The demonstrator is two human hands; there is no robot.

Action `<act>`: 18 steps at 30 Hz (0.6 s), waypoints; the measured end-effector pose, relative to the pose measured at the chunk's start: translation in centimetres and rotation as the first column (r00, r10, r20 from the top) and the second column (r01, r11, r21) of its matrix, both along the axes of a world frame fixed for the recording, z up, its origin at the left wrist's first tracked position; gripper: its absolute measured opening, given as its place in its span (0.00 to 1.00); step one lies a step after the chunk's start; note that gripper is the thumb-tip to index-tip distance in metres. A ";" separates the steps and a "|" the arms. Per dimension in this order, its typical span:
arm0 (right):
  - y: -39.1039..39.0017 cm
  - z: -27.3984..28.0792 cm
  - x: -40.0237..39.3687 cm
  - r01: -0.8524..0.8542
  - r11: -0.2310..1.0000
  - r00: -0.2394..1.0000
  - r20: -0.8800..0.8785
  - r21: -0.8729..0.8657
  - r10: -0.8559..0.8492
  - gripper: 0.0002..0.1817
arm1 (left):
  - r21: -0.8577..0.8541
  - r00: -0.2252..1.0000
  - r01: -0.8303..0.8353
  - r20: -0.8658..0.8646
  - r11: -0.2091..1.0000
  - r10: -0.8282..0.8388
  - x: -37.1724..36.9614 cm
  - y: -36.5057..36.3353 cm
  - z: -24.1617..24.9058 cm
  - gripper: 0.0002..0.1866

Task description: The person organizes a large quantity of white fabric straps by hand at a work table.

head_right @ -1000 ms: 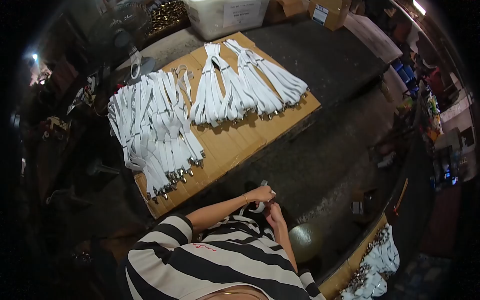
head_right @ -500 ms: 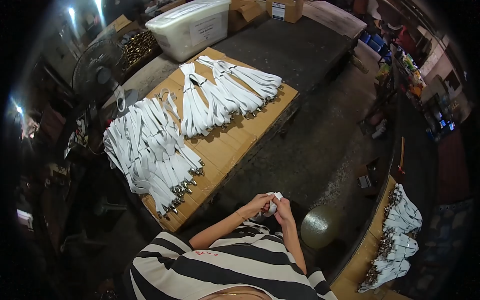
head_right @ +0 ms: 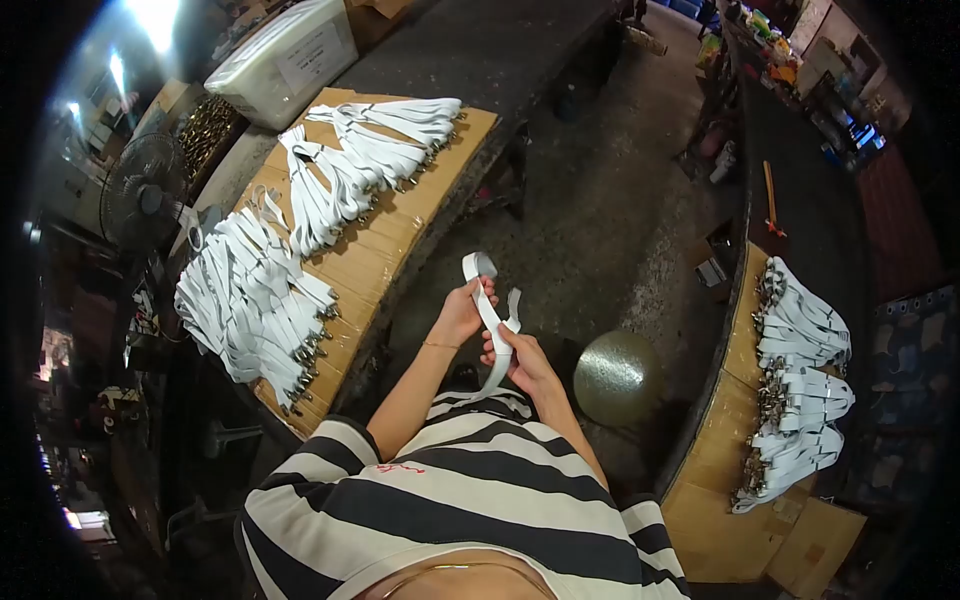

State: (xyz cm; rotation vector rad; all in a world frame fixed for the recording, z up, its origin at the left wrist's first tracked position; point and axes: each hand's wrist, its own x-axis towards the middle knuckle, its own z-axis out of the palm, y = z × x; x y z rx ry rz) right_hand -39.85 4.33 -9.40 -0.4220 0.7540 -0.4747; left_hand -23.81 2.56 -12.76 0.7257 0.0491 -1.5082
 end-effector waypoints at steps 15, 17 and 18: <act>0.9 -1.9 -5.3 0.187 0.964 0.950 0.215 0.190 -0.227 0.14 | -0.065 0.996 0.059 0.067 0.996 -0.055 -3.1 -3.8 0.5 0.12; 0.9 -0.5 -5.6 0.165 0.957 0.976 -0.098 -0.238 -0.193 0.11 | -0.063 0.997 0.028 0.068 0.998 -0.024 -1.3 -5.0 0.9 0.11; 1.0 0.2 -5.8 0.163 0.961 0.981 -0.065 -0.223 -0.181 0.08 | -0.102 0.997 -0.010 0.076 0.995 0.018 -0.3 -5.5 1.4 0.11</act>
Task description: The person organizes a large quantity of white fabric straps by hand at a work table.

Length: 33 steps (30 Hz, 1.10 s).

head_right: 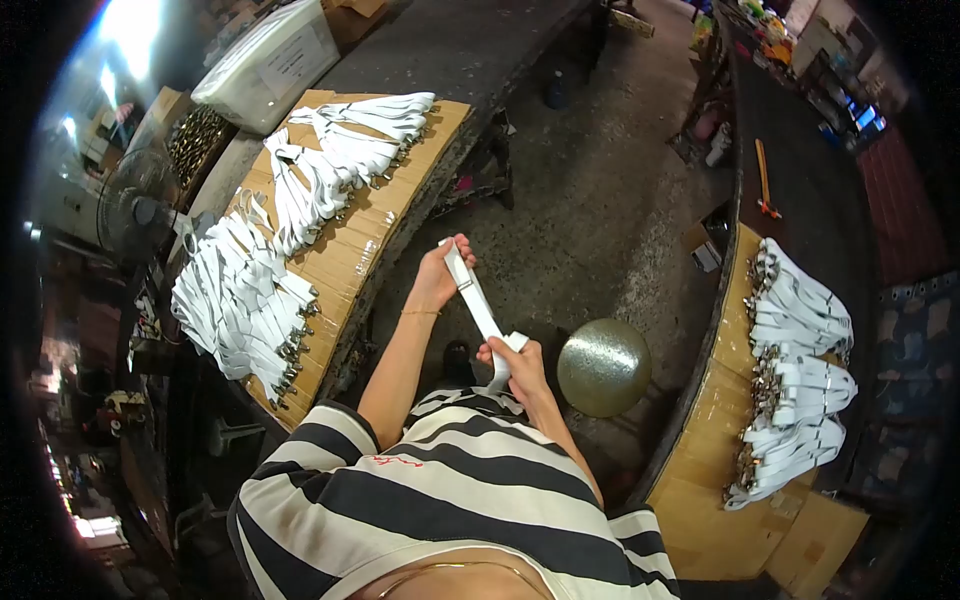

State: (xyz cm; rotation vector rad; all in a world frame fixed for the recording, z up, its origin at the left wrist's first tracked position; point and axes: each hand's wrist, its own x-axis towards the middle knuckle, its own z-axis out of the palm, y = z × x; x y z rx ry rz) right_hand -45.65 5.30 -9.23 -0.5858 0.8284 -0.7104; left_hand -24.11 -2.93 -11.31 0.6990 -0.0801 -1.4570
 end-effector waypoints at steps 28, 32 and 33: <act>0.0 8.5 5.2 -0.370 0.926 0.925 0.117 0.071 0.360 0.15 | -0.309 0.904 -0.333 0.165 0.891 0.395 28.1 -7.9 10.0 0.11; 0.1 9.6 5.1 -0.388 0.922 0.922 0.011 -0.010 0.388 0.13 | -0.353 0.872 -0.273 0.303 0.895 0.385 29.4 -6.9 11.2 0.10; 0.0 9.7 5.0 -0.383 0.923 0.923 0.018 -0.035 0.384 0.13 | -0.353 0.865 -0.236 0.348 0.905 0.361 28.9 -6.5 11.9 0.11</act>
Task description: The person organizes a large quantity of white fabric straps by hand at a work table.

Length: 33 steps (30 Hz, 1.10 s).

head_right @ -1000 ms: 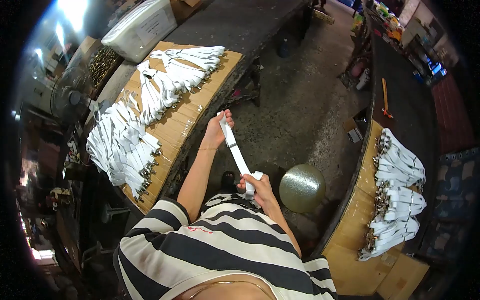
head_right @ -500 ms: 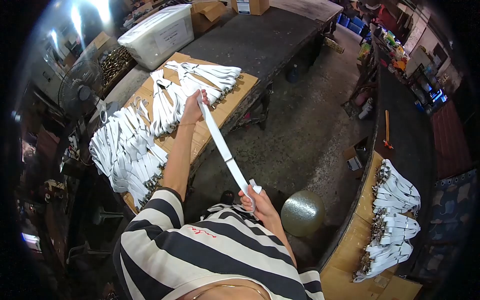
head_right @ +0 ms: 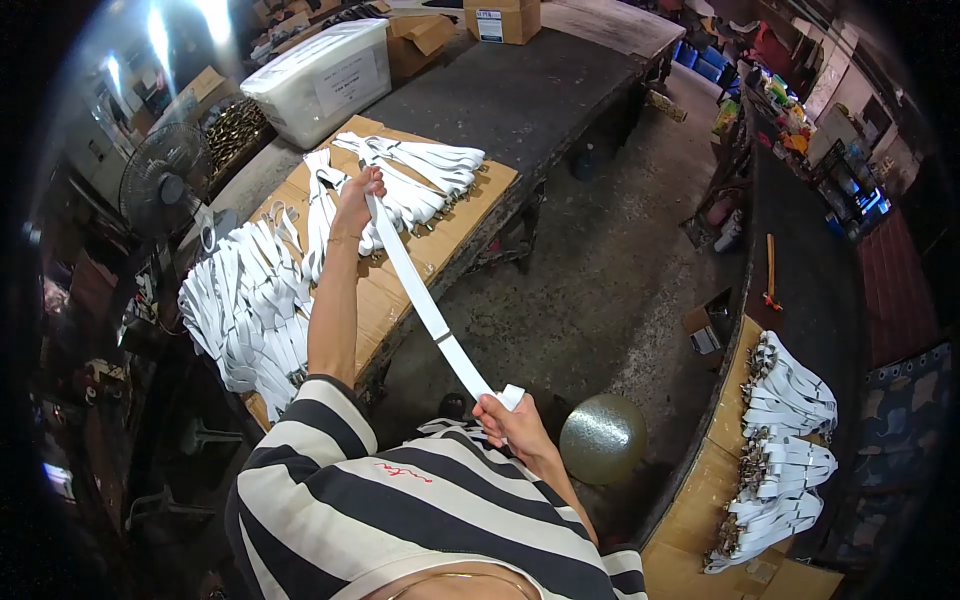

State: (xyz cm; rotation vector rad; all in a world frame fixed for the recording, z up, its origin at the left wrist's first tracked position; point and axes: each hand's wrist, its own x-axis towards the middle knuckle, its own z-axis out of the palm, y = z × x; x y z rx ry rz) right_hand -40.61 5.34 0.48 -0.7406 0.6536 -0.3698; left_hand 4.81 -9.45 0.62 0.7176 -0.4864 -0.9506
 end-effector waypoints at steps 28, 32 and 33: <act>4.4 11.1 -16.8 -0.084 0.931 0.979 -0.202 -0.354 0.011 0.14 | 0.005 0.875 -0.258 0.426 0.966 0.231 9.5 3.9 7.1 0.10; 6.4 13.3 -19.9 -0.074 0.873 0.975 -0.220 -0.483 -0.039 0.13 | 0.054 0.996 -0.010 0.093 0.998 0.005 14.8 6.1 10.5 0.07; 6.5 14.5 -20.9 -0.151 0.897 0.963 -0.265 -0.415 0.040 0.11 | 0.053 0.993 -0.111 0.052 0.992 0.108 15.9 6.3 11.7 0.08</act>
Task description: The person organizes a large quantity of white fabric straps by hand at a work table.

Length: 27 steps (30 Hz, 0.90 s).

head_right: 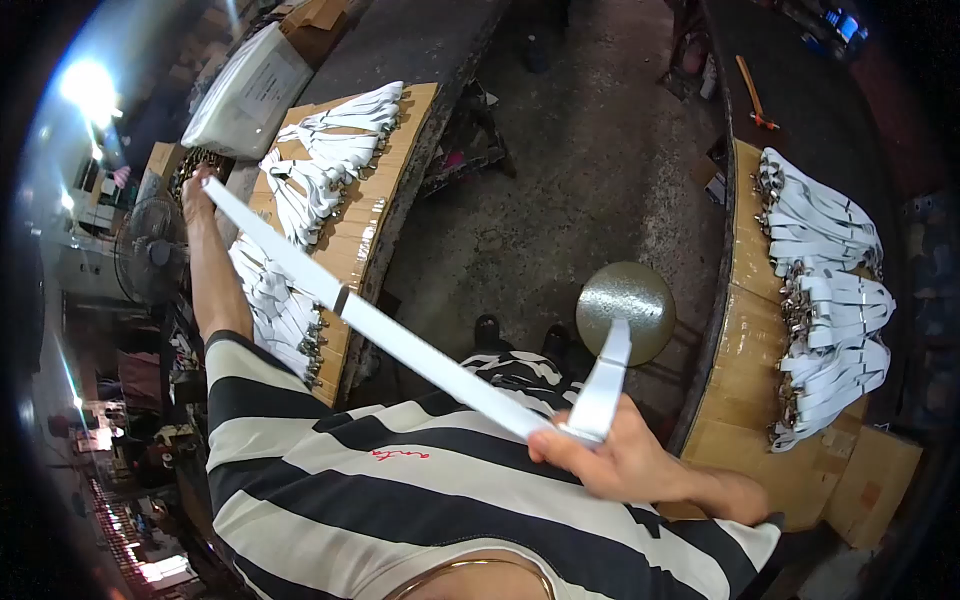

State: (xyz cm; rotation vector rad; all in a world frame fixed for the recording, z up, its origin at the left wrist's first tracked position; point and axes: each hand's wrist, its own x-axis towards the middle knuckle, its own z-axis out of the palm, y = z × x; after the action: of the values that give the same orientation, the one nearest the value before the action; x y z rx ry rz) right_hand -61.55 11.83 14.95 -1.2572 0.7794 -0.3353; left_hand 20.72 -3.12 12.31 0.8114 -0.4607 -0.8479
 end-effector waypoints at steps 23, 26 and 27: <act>-2.0 -20.1 7.7 0.139 0.967 0.980 0.108 0.213 -0.164 0.16 | 0.110 0.754 0.203 -0.651 0.973 -0.084 -22.8 3.2 -23.3 0.09; -0.9 -20.6 8.1 0.100 0.980 0.995 -0.001 0.175 -0.101 0.16 | 0.073 0.734 0.200 -0.671 0.977 -0.100 -22.1 4.2 -25.3 0.12; -1.0 -20.4 8.1 0.091 0.971 0.996 0.004 0.222 -0.095 0.16 | 0.164 0.723 0.123 -0.690 0.979 0.025 -23.5 4.6 -24.0 0.13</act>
State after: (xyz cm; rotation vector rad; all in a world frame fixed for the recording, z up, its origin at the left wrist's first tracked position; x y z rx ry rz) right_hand -53.42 10.87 -5.42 -1.0101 0.8409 -0.3237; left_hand -2.73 1.49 -11.65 0.6007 0.2816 -1.1887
